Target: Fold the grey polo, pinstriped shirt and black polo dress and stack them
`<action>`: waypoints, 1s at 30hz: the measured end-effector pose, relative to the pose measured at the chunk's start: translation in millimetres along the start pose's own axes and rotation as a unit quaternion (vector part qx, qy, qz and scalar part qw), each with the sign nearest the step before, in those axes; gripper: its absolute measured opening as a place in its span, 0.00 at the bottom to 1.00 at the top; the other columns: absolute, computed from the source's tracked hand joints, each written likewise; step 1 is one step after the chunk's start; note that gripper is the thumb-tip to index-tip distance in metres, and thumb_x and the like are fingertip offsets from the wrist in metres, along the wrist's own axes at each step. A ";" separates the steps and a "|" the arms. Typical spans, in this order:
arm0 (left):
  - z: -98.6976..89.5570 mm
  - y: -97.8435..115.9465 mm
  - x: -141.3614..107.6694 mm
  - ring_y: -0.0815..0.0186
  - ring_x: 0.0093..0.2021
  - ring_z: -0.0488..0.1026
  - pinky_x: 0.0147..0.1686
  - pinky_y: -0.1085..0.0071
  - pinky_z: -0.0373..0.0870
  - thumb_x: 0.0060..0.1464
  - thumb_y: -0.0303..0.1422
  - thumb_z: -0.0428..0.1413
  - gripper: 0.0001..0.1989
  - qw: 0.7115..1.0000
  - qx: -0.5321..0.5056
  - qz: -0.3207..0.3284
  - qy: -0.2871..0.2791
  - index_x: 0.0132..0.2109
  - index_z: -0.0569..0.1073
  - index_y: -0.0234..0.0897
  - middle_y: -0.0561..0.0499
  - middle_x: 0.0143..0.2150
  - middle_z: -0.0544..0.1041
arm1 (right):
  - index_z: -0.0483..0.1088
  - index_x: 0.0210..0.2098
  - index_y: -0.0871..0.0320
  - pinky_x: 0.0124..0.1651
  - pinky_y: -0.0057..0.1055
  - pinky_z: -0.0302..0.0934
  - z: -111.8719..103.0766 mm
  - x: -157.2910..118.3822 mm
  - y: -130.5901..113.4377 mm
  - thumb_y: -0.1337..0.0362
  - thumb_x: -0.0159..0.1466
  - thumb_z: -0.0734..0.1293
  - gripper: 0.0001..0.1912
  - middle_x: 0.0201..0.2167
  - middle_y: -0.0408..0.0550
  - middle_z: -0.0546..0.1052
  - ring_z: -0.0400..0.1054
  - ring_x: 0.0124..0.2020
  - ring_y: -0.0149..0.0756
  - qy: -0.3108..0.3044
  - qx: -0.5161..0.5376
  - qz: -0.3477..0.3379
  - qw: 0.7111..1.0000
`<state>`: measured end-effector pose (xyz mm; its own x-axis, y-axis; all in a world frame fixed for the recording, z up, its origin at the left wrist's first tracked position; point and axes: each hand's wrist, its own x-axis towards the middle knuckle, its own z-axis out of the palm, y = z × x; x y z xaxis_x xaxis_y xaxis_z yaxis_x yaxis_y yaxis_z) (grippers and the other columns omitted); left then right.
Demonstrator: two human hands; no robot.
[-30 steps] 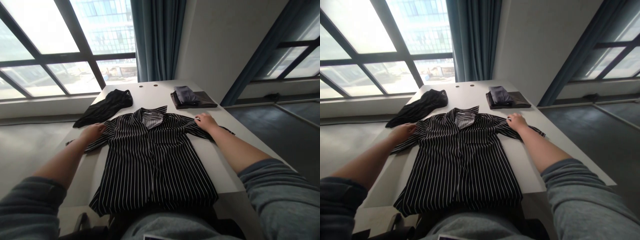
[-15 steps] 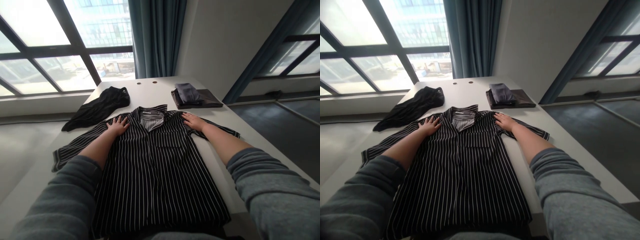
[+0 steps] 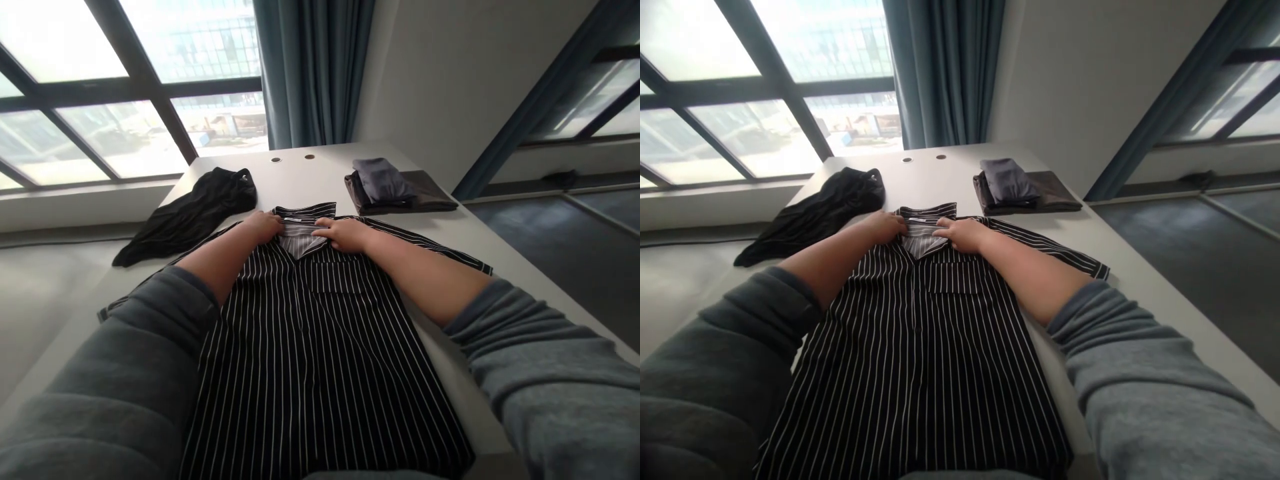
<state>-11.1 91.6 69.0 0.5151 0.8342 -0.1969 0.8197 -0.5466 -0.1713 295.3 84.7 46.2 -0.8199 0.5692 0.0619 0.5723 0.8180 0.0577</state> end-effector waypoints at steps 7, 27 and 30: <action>-11.7 -27.4 12.3 0.53 0.52 0.77 0.53 0.61 0.68 0.57 0.35 0.62 0.10 0.989 -0.046 -0.125 0.059 0.46 0.82 0.43 0.45 0.49 0.83 | 0.80 0.51 0.56 0.52 0.34 0.65 -6.5 54.9 19.6 0.64 0.70 0.66 0.14 0.51 0.51 0.82 0.75 0.52 0.44 0.011 0.037 0.097 0.995; 27.4 44.1 -8.6 0.53 0.46 0.80 0.49 0.63 0.72 0.59 0.44 0.60 0.13 0.959 -0.187 -0.174 0.119 0.47 0.82 0.45 0.47 0.42 0.84 | 0.79 0.50 0.59 0.63 0.42 0.65 21.3 66.3 -17.0 0.74 0.65 0.69 0.15 0.55 0.55 0.74 0.70 0.56 0.44 0.227 0.217 0.080 0.946; 31.6 52.4 -11.2 0.53 0.49 0.79 0.48 0.65 0.72 0.59 0.44 0.61 0.15 0.967 -0.162 -0.166 0.105 0.50 0.82 0.46 0.46 0.47 0.84 | 0.82 0.42 0.59 0.58 0.38 0.66 21.5 68.0 -21.5 0.73 0.66 0.67 0.11 0.42 0.52 0.79 0.73 0.47 0.42 0.156 0.188 0.055 0.968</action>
<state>18.2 51.3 31.7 0.2208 0.9750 0.0238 0.9668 -0.2221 0.1265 226.9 107.6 27.7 -0.6751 0.6507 0.3476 0.5615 0.7589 -0.3299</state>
